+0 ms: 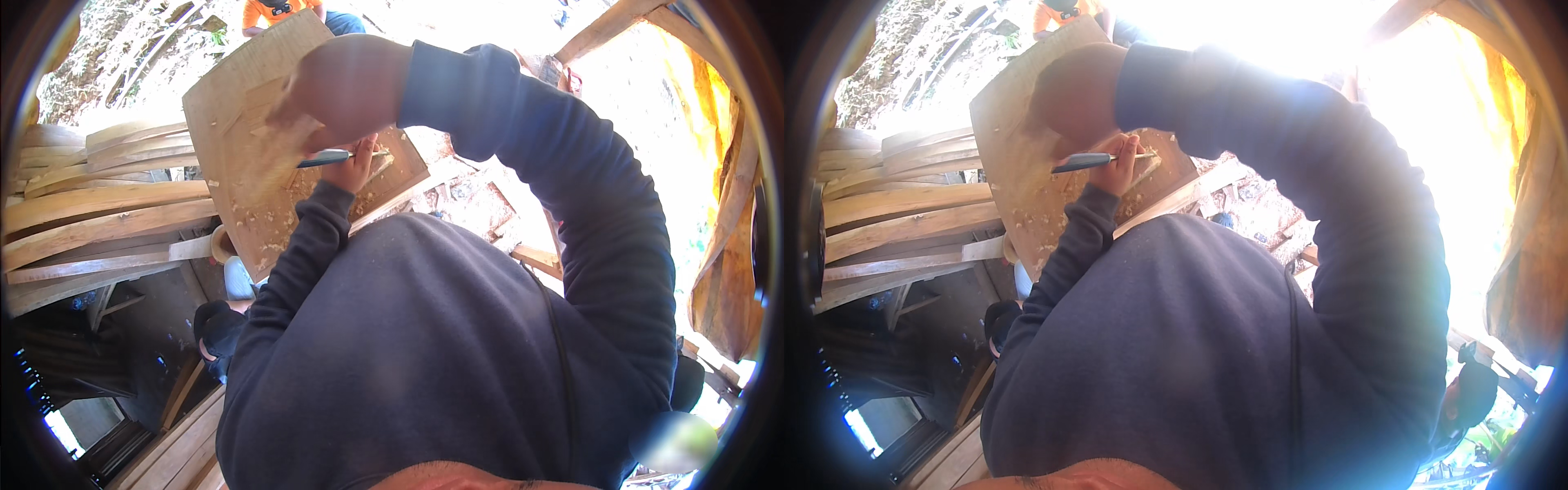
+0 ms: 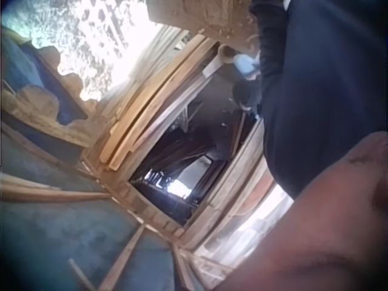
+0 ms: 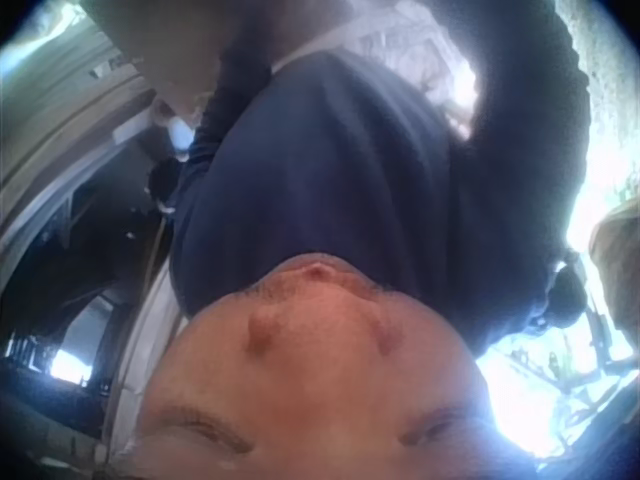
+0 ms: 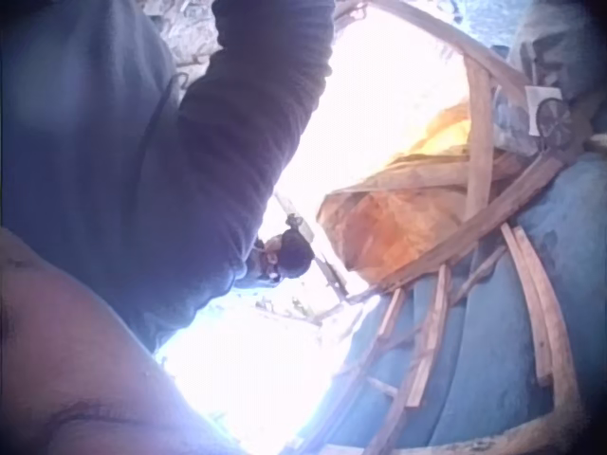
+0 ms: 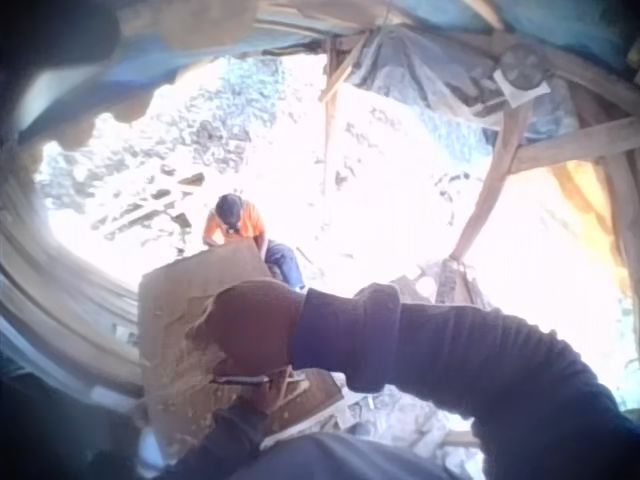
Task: The person uses a chisel and a mallet to carve a rectangular piece of wood held against a wooden workbench. They repeatedly strike the chisel to remove wood shavings and shape the block, occasionally rotating the wood to work on different sides.
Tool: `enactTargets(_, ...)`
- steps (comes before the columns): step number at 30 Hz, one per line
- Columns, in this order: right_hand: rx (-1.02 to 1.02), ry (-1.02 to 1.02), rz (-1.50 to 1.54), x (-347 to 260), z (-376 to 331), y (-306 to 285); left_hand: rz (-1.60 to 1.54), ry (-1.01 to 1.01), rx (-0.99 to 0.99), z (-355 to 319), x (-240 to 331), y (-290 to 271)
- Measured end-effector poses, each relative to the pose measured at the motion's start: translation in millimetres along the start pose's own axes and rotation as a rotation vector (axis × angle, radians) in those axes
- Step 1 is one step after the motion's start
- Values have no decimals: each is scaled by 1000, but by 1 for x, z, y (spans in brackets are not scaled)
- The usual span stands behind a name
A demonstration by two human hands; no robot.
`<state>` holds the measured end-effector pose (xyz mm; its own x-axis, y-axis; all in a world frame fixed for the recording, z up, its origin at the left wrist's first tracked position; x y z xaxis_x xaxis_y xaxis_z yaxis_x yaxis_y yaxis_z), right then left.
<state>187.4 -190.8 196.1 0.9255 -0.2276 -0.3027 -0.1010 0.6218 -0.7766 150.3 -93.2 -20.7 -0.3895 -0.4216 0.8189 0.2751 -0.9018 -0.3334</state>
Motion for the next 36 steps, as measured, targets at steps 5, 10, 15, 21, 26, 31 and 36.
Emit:
enactTargets(5,13,92,-29,-13,-6,-5,95,161,-27,1,9,0)
enactTargets(10,134,369,137,-9,-7,-34,-52,-15,-36,1,-8,-1)
enactTargets(15,441,295,382,11,-27,-74,-386,-338,30,-2,-24,-4)
enactTargets(21,282,633,103,30,-72,-46,-439,-491,-24,1,-21,0)
enactTargets(26,269,629,86,30,-80,-43,-434,-301,77,1,-25,3)
enactTargets(31,279,590,116,40,-99,-36,-375,-337,131,3,-18,-1)
enactTargets(36,348,827,476,52,-141,-6,-408,-429,197,7,-17,-10)
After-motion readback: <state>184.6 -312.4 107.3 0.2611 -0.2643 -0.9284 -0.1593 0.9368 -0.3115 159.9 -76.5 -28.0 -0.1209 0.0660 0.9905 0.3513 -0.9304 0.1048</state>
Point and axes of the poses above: each hand's wrist, its own z-axis towards the middle knuckle, its own y-axis out of the palm, x = y × z, the point moved 4 cm from there along z, towards the middle knuckle, and after that the axes turned 15 degrees about x, right-handed, at the moved point
